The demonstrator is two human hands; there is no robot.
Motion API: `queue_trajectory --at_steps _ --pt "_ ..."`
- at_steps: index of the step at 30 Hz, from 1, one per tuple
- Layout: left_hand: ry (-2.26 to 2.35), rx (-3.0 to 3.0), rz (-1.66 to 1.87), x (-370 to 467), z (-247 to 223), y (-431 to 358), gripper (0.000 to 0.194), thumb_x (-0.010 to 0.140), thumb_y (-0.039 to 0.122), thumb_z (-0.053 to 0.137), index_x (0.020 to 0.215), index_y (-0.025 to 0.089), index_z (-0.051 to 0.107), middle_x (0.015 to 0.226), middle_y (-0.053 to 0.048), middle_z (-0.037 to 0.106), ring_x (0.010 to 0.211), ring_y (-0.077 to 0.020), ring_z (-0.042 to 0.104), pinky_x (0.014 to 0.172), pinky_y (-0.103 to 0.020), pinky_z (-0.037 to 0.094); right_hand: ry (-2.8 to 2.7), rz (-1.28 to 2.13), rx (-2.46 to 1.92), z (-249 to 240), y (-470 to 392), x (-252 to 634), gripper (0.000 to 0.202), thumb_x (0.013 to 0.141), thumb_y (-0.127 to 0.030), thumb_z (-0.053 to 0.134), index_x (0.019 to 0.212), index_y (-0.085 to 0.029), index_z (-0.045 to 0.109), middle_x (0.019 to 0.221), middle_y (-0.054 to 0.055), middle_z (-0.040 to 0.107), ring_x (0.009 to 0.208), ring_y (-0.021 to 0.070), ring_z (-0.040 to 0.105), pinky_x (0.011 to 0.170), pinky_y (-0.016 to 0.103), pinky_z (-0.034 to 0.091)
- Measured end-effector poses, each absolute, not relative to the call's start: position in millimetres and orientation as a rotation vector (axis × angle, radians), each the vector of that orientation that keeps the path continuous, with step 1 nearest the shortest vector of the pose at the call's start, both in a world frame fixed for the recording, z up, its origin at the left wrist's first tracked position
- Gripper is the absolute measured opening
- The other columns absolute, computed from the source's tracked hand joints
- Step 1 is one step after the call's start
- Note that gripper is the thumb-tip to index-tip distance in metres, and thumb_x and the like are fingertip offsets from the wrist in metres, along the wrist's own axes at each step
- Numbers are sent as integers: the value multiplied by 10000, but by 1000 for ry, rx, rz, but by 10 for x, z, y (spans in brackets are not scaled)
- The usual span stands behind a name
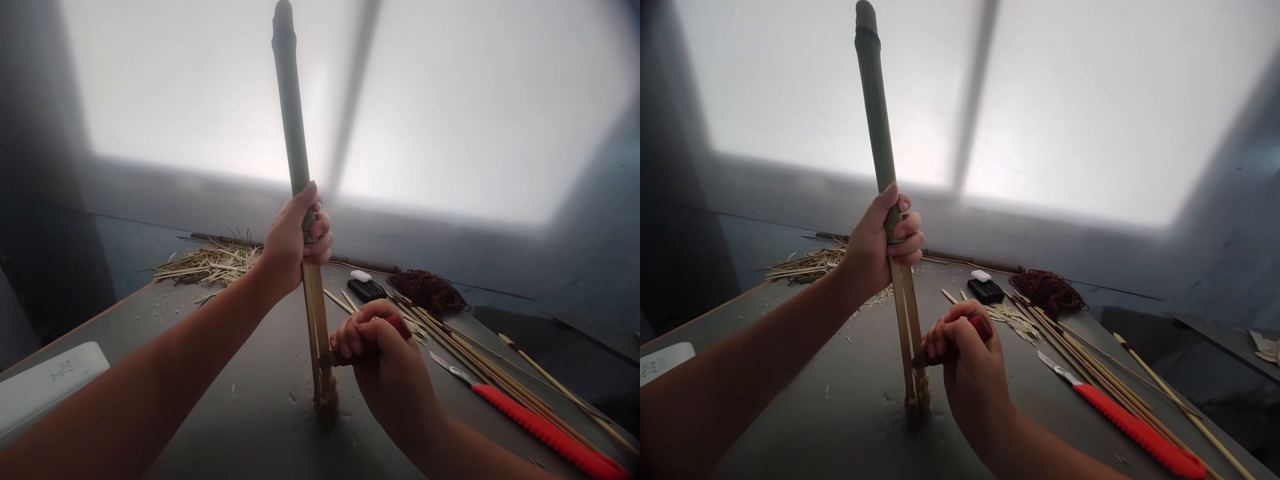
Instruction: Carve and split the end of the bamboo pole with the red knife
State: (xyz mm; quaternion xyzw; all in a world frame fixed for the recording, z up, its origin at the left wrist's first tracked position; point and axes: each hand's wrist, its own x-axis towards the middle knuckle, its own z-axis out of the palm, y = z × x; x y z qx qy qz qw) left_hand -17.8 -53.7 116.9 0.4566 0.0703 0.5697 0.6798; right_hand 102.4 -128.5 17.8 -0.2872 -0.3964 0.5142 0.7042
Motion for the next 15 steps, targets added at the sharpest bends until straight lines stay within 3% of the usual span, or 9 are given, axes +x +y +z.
queue_trajectory --at_steps 9,15 --pt "200 1018 1296 -190 1160 -516 334 858 443 618 744 212 407 483 108 341 294 -13 269 308 -130 208 -1463 932 -693 100 -1461 1059 114 670 -93 593 649 -205 582 565 -17 572 535 138 524 496 269 417" --pt "214 1047 1307 -183 1165 -517 338 858 442 616 729 213 402 477 103 344 289 -13 274 312 -133 205 -1260 949 -812 140 -1424 1046 88 666 -133 563 644 -218 556 503 -53 550 483 127 515 497 283 462"
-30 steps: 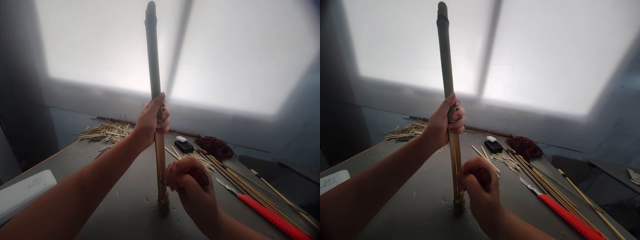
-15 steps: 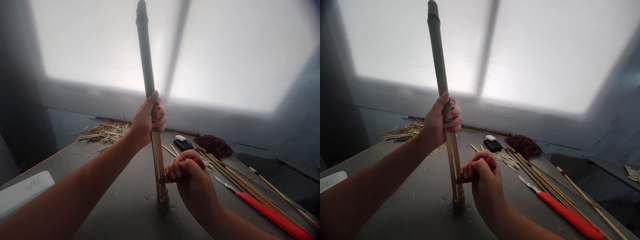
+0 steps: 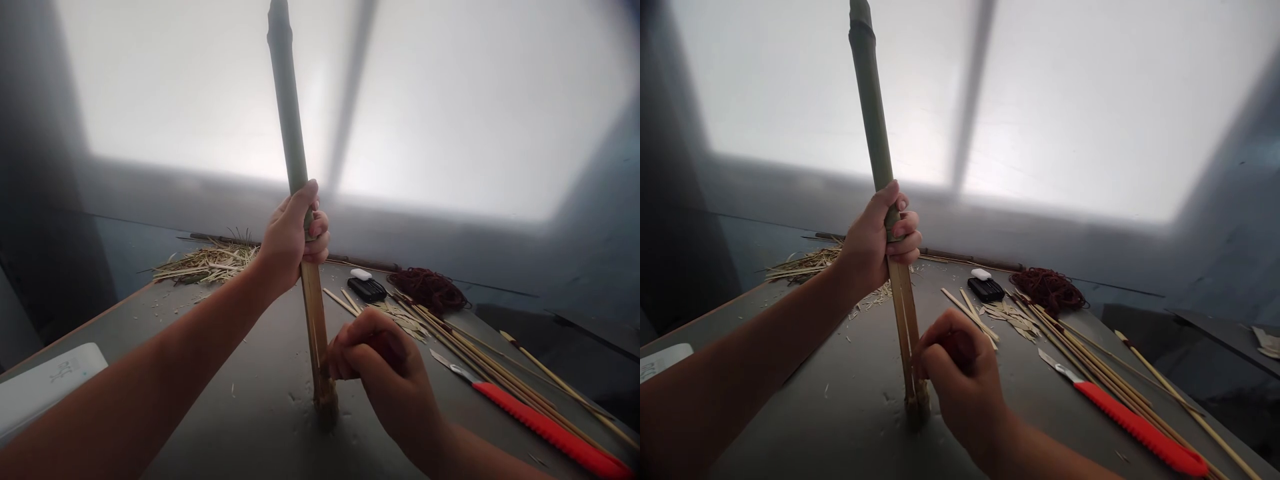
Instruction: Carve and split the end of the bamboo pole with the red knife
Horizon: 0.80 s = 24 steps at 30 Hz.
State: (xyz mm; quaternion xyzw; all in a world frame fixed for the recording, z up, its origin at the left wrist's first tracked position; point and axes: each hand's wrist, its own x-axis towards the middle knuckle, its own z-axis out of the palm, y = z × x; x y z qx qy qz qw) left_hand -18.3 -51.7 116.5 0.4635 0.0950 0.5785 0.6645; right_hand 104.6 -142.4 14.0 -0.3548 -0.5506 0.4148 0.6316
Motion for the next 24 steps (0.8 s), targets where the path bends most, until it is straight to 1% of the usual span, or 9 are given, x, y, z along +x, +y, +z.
queue_trajectory --at_steps 3,9,11,14,16,17,19,21,24 --pt "233 1037 1318 -180 1161 -514 347 848 445 627 723 214 402 478 105 344 288 -13 270 311 -135 205 -1184 963 -858 181 -1385 1049 68 640 -151 568 618 -212 549 481 -50 557 476 138 536 509 296 475" --pt "243 1067 1322 -193 1168 -534 350 865 453 601 715 214 396 468 106 334 286 -16 265 311 -134 208 -996 1120 -869 244 -1294 1063 101 641 -160 559 592 -211 487 441 -55 518 485 158 569 463 259 445" --pt "236 1054 1323 -197 1165 -532 348 864 449 605 714 212 398 472 106 335 286 -16 266 311 -135 212 -952 1148 -860 246 -1261 1074 108 645 -160 556 585 -206 480 453 -51 522 497 155 574 476 259 457" --pt "234 1053 1334 -197 1153 -513 341 869 444 598 716 212 401 473 105 339 286 -17 264 310 -135 216 -922 1149 -885 238 -1249 1102 88 638 -175 576 600 -198 501 521 -32 562 546 177 618 472 259 469" --pt "237 1062 1344 -195 1148 -501 340 870 443 595 714 213 399 469 105 339 288 -19 261 310 -135 216 -988 1106 -910 233 -1279 1124 72 626 -182 607 620 -193 536 581 -27 581 560 182 632 479 274 495" --pt "242 1061 1348 -194 1147 -498 342 866 444 600 713 214 398 468 106 340 290 -20 260 310 -135 216 -1060 1072 -913 231 -1303 1134 70 623 -177 620 627 -191 551 608 -27 581 553 170 622 488 281 507" --pt "254 1051 1347 -192 1149 -501 343 858 442 612 716 214 399 469 106 342 293 -19 261 310 -135 213 -1280 975 -888 224 -1357 1148 71 632 -151 630 623 -188 569 655 -19 573 549 137 582 509 278 516" --pt "247 1040 1341 -191 1156 -515 332 857 436 616 726 215 406 472 104 345 294 -19 265 309 -135 207 -1502 859 -859 213 -1398 1149 83 655 -119 614 623 -186 576 686 -4 564 567 124 545 513 262 496" --pt "237 1023 1325 -191 1170 -552 311 862 432 611 744 217 421 477 101 350 294 -18 276 312 -133 206 -1632 805 -912 212 -1418 1131 102 673 -105 586 613 -185 567 634 -11 528 562 126 532 508 253 471"
